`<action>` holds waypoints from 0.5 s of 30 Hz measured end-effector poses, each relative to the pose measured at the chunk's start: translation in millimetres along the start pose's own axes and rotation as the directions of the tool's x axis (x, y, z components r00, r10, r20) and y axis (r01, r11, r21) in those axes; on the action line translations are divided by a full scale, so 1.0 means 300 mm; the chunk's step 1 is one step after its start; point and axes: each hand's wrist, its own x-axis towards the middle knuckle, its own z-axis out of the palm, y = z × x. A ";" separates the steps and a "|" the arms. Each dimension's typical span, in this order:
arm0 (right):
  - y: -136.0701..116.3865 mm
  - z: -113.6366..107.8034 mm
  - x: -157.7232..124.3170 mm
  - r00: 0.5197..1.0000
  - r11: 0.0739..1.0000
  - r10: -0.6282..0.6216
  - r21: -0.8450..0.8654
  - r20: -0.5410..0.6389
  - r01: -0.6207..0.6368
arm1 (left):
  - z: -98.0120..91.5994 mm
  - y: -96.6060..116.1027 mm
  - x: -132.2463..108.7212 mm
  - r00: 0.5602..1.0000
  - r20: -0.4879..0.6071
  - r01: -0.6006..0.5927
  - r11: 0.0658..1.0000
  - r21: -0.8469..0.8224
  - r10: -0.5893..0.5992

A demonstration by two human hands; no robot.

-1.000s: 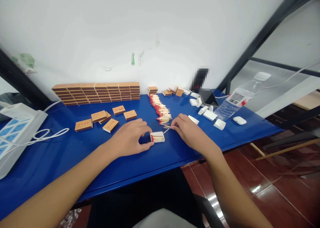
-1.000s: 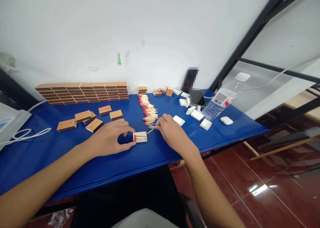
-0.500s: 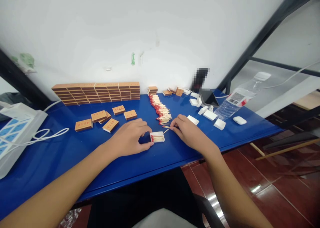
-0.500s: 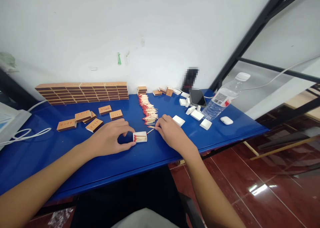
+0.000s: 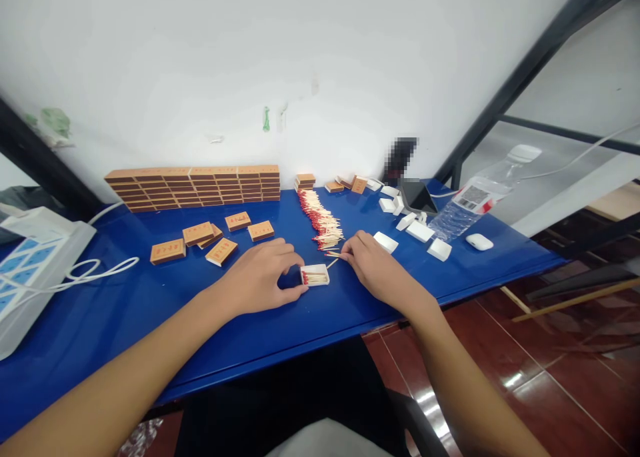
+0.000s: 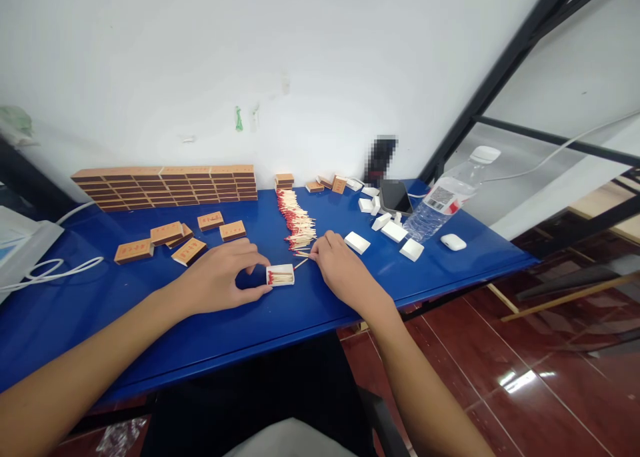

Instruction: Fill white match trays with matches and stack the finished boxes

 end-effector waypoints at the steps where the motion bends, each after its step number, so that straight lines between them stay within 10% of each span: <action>1: -0.012 -0.010 -0.003 1.000 1.000 0.000 0.024 -0.008 0.000 | 0.001 0.000 0.000 1.000 0.001 0.000 1.000 -0.001 0.000; 15: -0.157 -0.005 0.008 0.995 0.995 -0.080 -0.062 0.060 0.084 | -0.005 0.007 0.001 1.000 0.000 0.002 1.000 -0.003 -0.002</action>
